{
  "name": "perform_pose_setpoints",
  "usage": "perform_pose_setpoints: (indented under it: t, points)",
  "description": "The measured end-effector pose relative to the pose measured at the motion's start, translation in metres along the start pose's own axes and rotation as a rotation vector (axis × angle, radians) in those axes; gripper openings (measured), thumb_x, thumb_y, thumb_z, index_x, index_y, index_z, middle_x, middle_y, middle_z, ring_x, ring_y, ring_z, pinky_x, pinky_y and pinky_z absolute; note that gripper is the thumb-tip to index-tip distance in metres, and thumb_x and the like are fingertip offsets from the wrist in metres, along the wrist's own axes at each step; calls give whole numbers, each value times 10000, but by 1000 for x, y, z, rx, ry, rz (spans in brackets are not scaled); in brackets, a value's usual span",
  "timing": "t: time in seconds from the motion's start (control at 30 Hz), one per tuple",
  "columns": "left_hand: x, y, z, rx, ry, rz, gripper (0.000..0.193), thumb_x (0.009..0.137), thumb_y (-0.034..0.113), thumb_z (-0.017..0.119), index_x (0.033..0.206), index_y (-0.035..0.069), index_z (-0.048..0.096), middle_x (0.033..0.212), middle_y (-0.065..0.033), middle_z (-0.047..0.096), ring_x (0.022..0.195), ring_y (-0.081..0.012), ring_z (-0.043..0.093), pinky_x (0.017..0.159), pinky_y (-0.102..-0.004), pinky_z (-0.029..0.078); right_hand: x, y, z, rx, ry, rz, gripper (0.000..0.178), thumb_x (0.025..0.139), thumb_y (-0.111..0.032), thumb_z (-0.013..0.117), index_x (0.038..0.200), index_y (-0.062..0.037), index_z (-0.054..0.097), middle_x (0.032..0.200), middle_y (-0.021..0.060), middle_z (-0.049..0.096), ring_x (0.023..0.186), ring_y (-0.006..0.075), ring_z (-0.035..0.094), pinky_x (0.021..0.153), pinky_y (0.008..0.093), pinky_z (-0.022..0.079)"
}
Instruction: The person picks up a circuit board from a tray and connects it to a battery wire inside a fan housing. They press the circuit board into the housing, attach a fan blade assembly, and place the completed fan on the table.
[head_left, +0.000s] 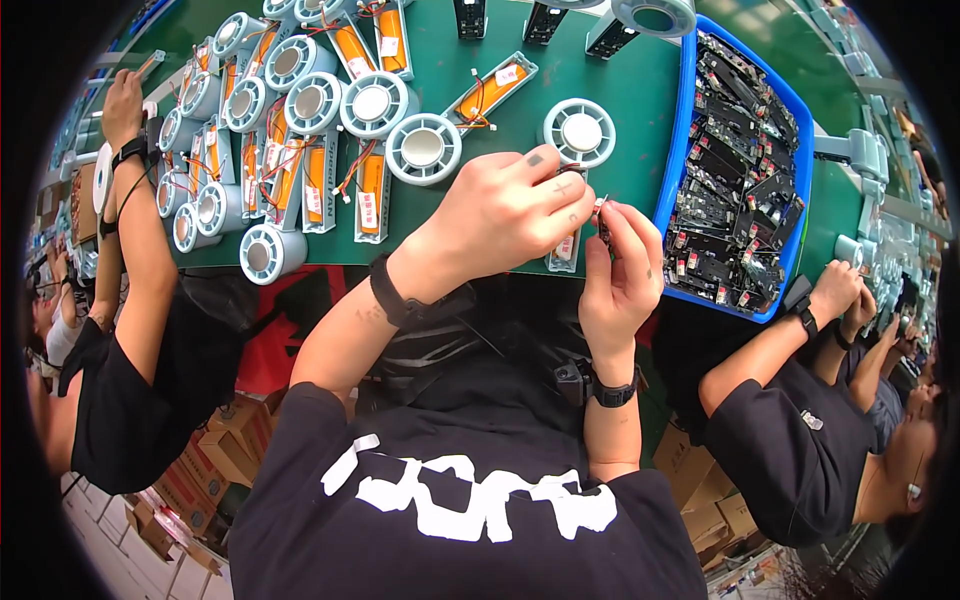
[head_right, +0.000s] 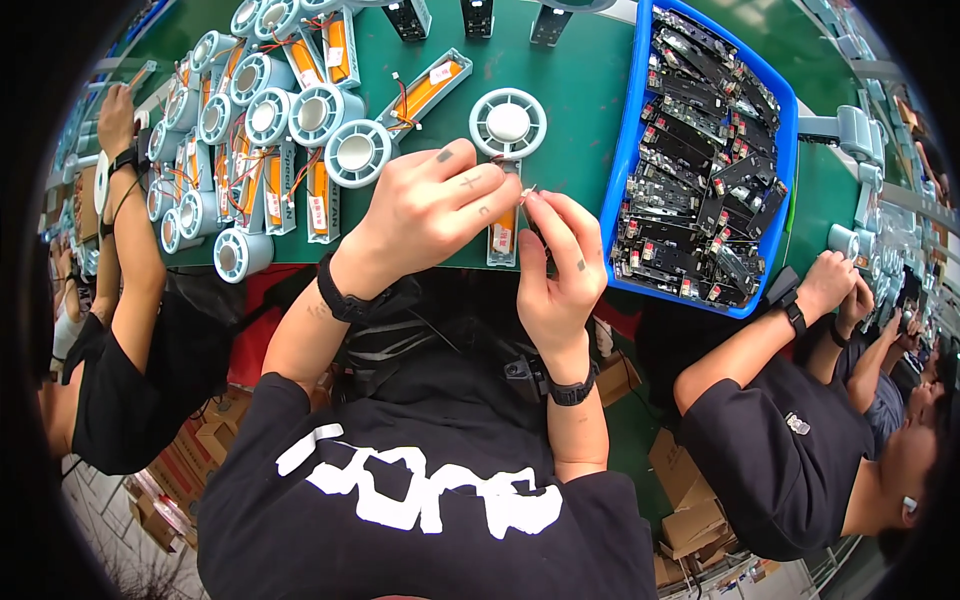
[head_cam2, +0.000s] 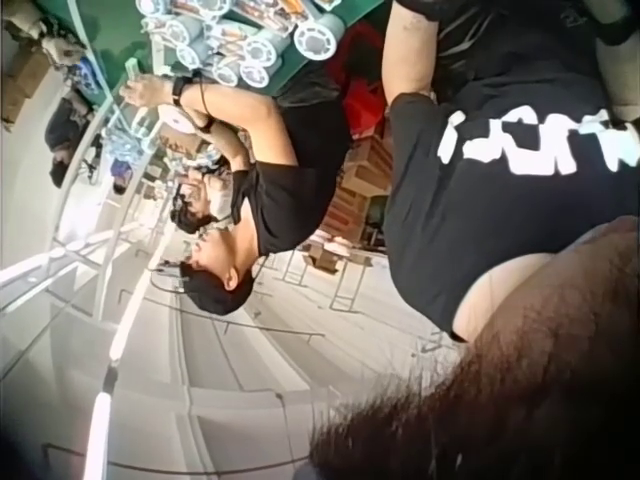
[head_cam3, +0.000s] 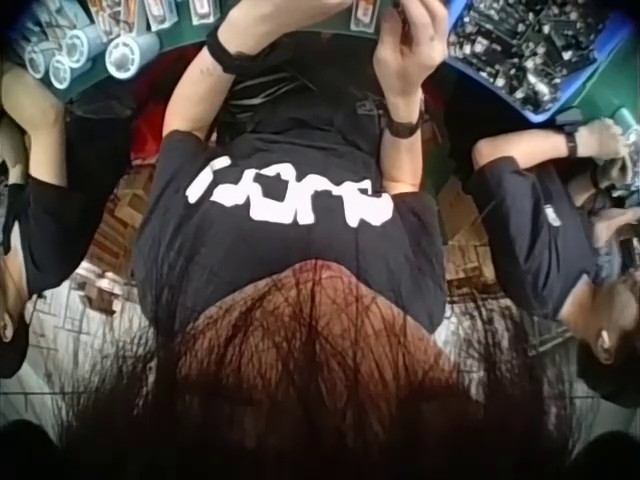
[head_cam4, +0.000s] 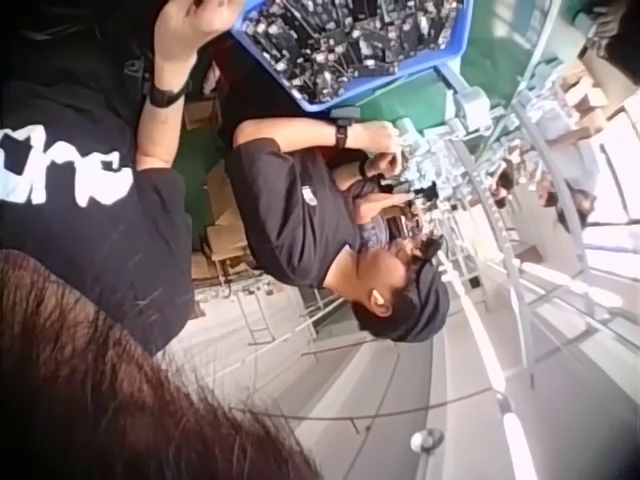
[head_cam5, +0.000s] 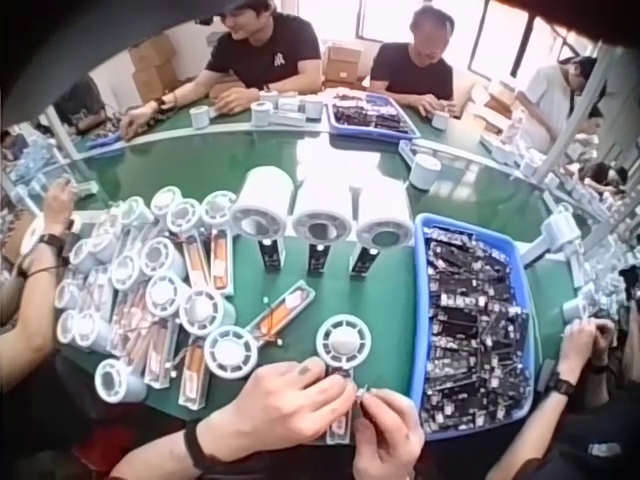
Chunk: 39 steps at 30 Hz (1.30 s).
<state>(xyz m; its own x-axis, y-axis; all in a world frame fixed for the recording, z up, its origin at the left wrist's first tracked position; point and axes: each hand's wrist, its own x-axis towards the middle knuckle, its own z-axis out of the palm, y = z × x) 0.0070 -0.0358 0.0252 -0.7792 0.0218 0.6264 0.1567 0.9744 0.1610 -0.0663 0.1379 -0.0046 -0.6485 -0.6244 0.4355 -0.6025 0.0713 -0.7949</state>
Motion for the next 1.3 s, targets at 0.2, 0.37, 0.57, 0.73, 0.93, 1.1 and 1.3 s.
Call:
perform_pose_setpoints:
  t: [0.2,0.37,0.57,0.73,0.93,1.1,1.3]
  points:
    - [-1,-4,5,-78,-3,-5,256,688,95,746,937,74,689,838,19,629,732,-156,619,547,-271,515,-2,-1,0,168,-3,120,344,917,104,607,1252,28,629,1278,137,576,1014,187,651,843,289,546]
    - [-5,-9,14,-413,153,-110,250,728,52,785,966,54,709,859,-37,669,723,-203,676,592,-288,550,0,-3,4,355,11,194,354,920,100,602,1267,31,607,1287,131,561,1030,203,648,855,304,548]
    - [-4,-8,13,-518,185,-172,235,748,35,810,967,36,723,863,-76,685,731,-222,701,609,-294,570,0,-5,5,488,39,252,333,930,84,599,1261,46,597,1268,125,565,1035,205,649,864,307,547]
    - [-4,-6,13,-567,147,-212,231,747,26,810,961,31,725,867,-86,685,737,-219,704,610,-293,579,1,-7,4,524,48,279,320,935,72,604,1255,56,594,1253,124,572,1039,205,650,862,307,549]
    - [-5,-4,13,-564,150,-181,224,764,3,791,976,24,721,888,-92,694,753,-227,715,639,-299,600,2,-7,5,523,59,261,319,936,63,615,1255,56,594,1251,126,576,1043,205,652,852,306,555]
    - [-5,-2,12,-593,149,-200,214,770,-19,779,971,19,716,906,-99,703,764,-235,721,652,-306,607,0,-5,5,529,57,271,319,939,61,617,1256,54,593,1257,125,574,1044,205,651,855,308,557]
    - [-5,-1,12,-601,155,-253,194,769,-27,780,943,18,708,912,-100,703,776,-229,719,653,-301,600,1,-5,5,567,46,229,319,931,71,623,1249,44,601,1264,135,572,1047,209,645,863,315,556]
